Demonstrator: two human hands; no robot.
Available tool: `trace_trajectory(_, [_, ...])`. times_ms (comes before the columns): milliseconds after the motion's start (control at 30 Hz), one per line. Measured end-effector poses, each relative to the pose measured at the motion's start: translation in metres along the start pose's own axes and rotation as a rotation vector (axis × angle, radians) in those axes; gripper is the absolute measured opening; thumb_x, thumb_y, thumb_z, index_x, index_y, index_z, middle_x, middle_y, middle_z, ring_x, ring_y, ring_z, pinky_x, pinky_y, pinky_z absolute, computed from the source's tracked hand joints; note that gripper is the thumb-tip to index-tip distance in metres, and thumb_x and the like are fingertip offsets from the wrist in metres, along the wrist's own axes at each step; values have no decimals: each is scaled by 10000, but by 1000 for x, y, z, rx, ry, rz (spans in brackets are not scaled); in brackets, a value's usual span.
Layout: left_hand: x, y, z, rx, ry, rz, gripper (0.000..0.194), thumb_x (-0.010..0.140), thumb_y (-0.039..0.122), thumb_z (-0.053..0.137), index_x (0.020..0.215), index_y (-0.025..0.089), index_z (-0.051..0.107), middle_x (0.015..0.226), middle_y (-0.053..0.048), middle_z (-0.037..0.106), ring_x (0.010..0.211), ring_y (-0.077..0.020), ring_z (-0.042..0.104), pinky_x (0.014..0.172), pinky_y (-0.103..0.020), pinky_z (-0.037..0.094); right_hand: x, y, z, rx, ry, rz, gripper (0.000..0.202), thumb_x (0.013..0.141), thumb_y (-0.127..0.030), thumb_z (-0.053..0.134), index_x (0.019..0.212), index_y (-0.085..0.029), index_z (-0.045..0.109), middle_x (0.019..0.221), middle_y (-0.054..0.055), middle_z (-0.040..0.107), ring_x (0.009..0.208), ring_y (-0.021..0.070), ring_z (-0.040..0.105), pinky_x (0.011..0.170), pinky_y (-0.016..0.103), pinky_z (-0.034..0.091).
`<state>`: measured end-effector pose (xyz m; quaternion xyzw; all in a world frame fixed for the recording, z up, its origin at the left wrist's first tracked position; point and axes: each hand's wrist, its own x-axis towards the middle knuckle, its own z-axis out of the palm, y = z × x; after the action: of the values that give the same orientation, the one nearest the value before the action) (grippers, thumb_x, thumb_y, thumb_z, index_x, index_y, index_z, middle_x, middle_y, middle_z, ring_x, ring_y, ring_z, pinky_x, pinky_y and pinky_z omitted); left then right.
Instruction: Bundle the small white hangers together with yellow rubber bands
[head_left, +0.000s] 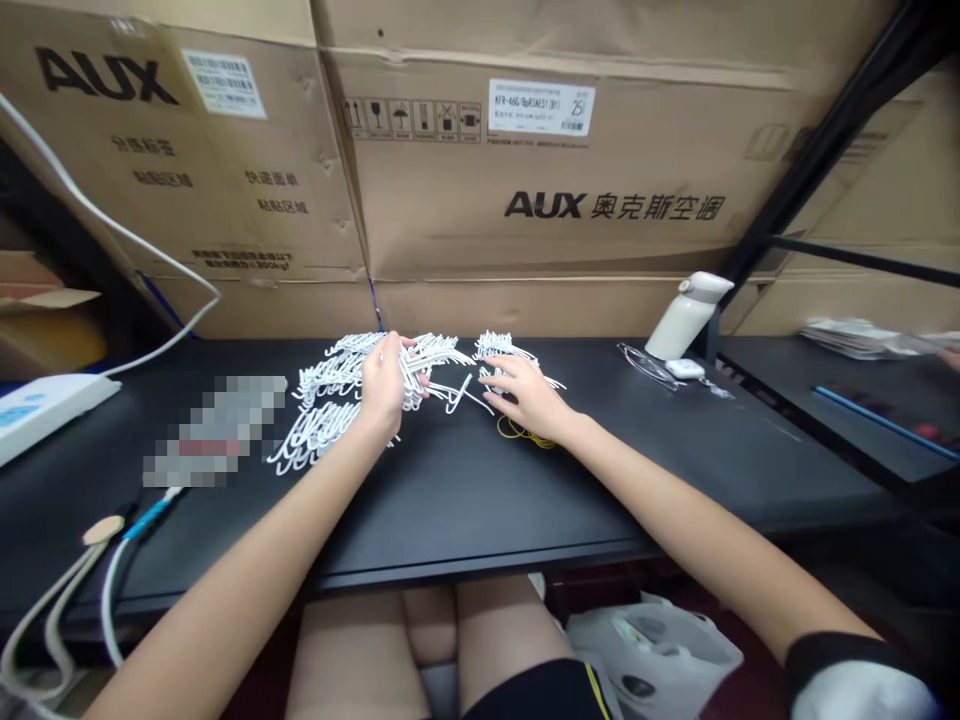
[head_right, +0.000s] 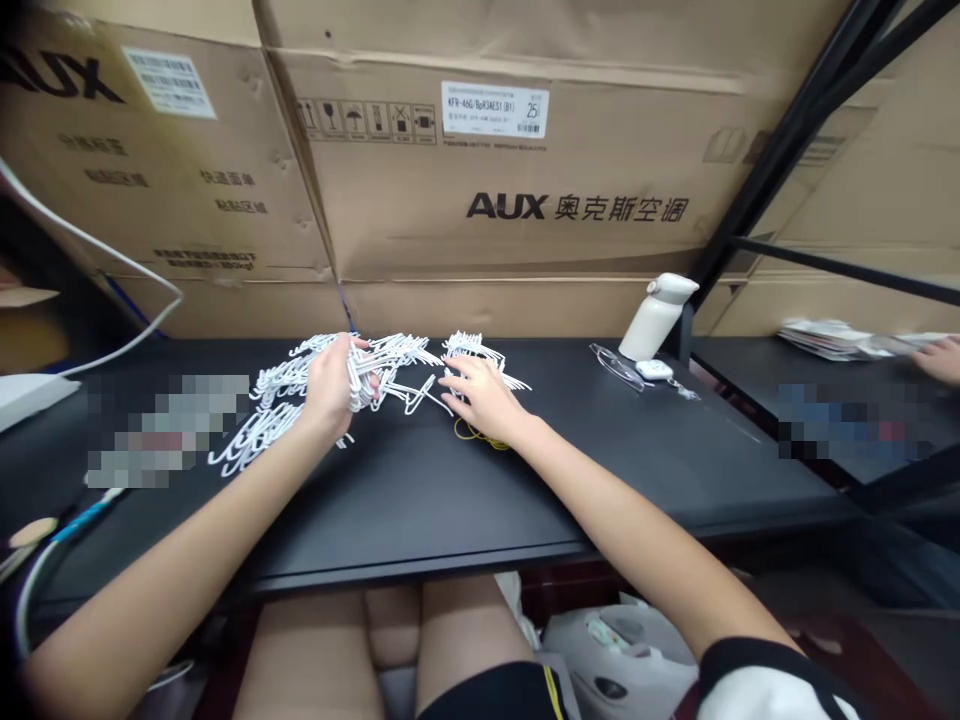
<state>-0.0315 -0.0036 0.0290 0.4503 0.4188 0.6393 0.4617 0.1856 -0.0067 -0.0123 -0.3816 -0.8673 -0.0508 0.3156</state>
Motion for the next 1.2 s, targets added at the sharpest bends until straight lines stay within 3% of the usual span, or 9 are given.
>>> trace_trajectory(133, [-2,-2,2,25,-35,12,233,912,384,442,834,178,518,579,41,482,356,-88,482,327,-216,413,2,5,10,-95,-114,3,284,917,-267,476,1118,-168,650,1257,123,603,1225,284,483,1047,500,325])
trace_trajectory(267, [-2,-5,2,34,-56,18,249,893,414,464,844,176,520,582,41,494,349,-90,487,315,-211,409,3,8,11,-185,-148,62,358,918,-303,470,1206,-127,591,1320,155,550,1274,320,434,1094,555,221])
trace_trajectory(400, [1,-8,1,41,-51,29,283,874,445,485,846,167,530,606,39,498,343,-96,494,302,-221,410,3,8,10,-181,-138,95,434,915,-332,474,1266,-82,534,1382,201,474,1319,346,372,1095,583,193])
trace_trajectory(500, [2,-10,1,65,-64,31,283,875,450,485,854,172,534,611,36,506,350,-97,503,304,-218,418,4,-1,6,-12,56,102,329,914,-315,474,1152,-130,604,1301,167,554,1249,300,456,1074,532,281])
trace_trajectory(600, [-1,-11,2,100,-166,21,283,874,458,491,869,177,528,614,31,529,365,-100,519,318,-217,432,5,-20,1,325,252,179,248,913,-345,478,951,-171,650,963,101,682,922,210,616,884,404,478])
trace_trajectory(700, [-8,-12,5,155,-317,40,283,873,467,496,883,185,521,607,28,538,382,-113,537,338,-228,451,5,-40,-1,761,177,330,293,863,-442,549,949,-173,626,815,52,664,650,143,609,591,285,517])
trace_trajectory(800, [-15,-12,8,195,-417,26,277,878,469,490,887,192,507,613,24,555,406,-125,561,353,-232,462,4,-52,1,1051,77,388,329,805,-441,629,997,-174,606,809,32,661,615,120,607,535,246,511])
trace_trajectory(1033, [-21,-14,13,257,-503,-56,287,875,481,489,873,194,481,600,25,551,439,-139,583,372,-246,485,2,-58,6,1110,58,410,342,784,-414,655,1003,-151,645,750,30,656,612,122,600,537,249,504])
trace_trajectory(1200, [-23,-16,14,308,-503,1,285,876,473,484,852,189,499,643,16,534,442,-127,562,372,-251,487,0,-61,7,1040,64,443,390,710,-404,725,998,-161,624,872,45,671,668,137,636,550,238,504])
